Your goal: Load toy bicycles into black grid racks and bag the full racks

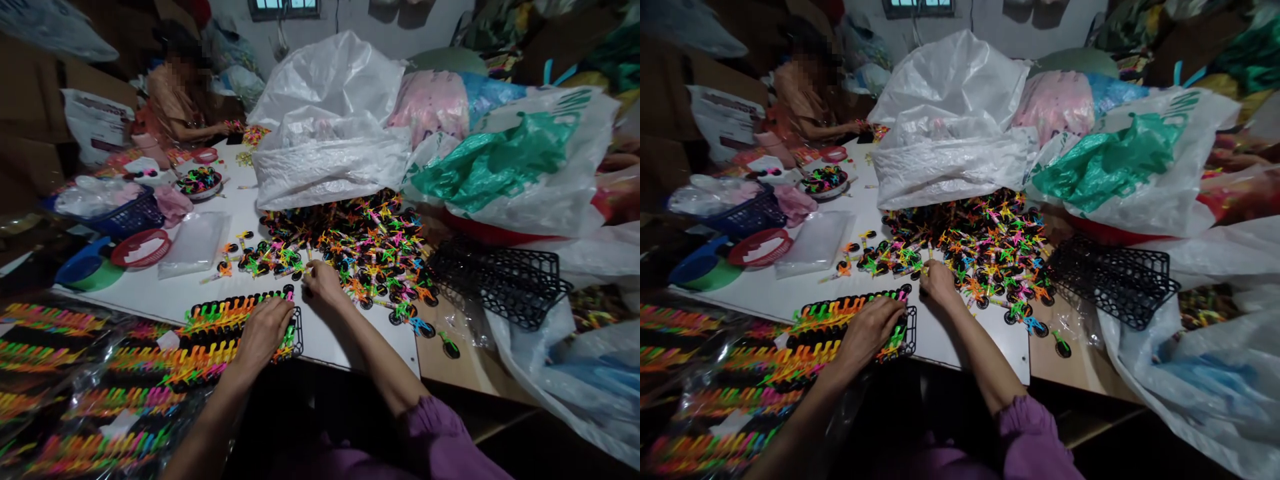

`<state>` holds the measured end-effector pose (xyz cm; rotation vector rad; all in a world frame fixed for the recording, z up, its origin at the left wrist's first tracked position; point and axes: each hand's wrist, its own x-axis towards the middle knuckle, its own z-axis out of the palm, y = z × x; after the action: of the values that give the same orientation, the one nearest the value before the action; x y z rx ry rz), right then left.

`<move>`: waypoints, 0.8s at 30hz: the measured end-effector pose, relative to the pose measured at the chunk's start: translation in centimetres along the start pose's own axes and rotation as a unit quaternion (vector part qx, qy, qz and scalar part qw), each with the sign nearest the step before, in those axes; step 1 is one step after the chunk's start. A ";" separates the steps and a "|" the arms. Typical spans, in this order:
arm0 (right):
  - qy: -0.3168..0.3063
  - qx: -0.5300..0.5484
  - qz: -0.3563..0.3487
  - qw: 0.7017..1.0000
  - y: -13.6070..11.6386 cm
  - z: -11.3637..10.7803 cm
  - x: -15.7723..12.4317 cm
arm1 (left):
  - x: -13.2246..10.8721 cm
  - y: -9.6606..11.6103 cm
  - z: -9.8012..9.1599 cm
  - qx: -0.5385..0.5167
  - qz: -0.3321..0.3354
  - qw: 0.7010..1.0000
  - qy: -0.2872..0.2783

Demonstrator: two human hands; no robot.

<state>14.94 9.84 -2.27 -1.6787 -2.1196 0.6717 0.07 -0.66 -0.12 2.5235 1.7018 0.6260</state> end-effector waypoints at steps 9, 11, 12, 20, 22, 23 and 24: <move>0.028 -0.035 -0.021 0.999 3.7 -0.1 -8.3 | 0.7 0.1 0.1 0.037 0.013 0.999 0.016; 0.022 -0.097 -0.007 0.995 3.1 0.0 -8.0 | 0.8 0.2 0.0 0.055 0.016 0.998 0.024; 0.017 -0.121 -0.003 0.993 2.8 0.0 -7.8 | 0.8 0.3 0.0 0.057 0.019 0.998 0.025; 0.006 -0.073 0.024 0.997 2.6 -0.1 -7.7 | 0.8 -0.2 0.3 -0.027 0.033 0.999 0.031; 0.000 0.002 0.030 1.000 2.5 -0.3 -8.1 | 0.9 -0.1 0.0 -0.054 0.007 0.998 0.041; 0.004 0.039 0.028 0.999 2.3 -0.4 -8.3 | 1.0 0.1 -0.3 -0.067 -0.013 0.997 0.048; 0.013 0.071 0.021 0.997 2.1 -0.6 -8.4 | 1.2 0.2 -0.6 -0.075 -0.036 0.995 0.053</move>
<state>18.90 2.11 -2.82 -1.6498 -1.9751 0.7880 0.46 0.19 0.85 2.3555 1.6980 0.8624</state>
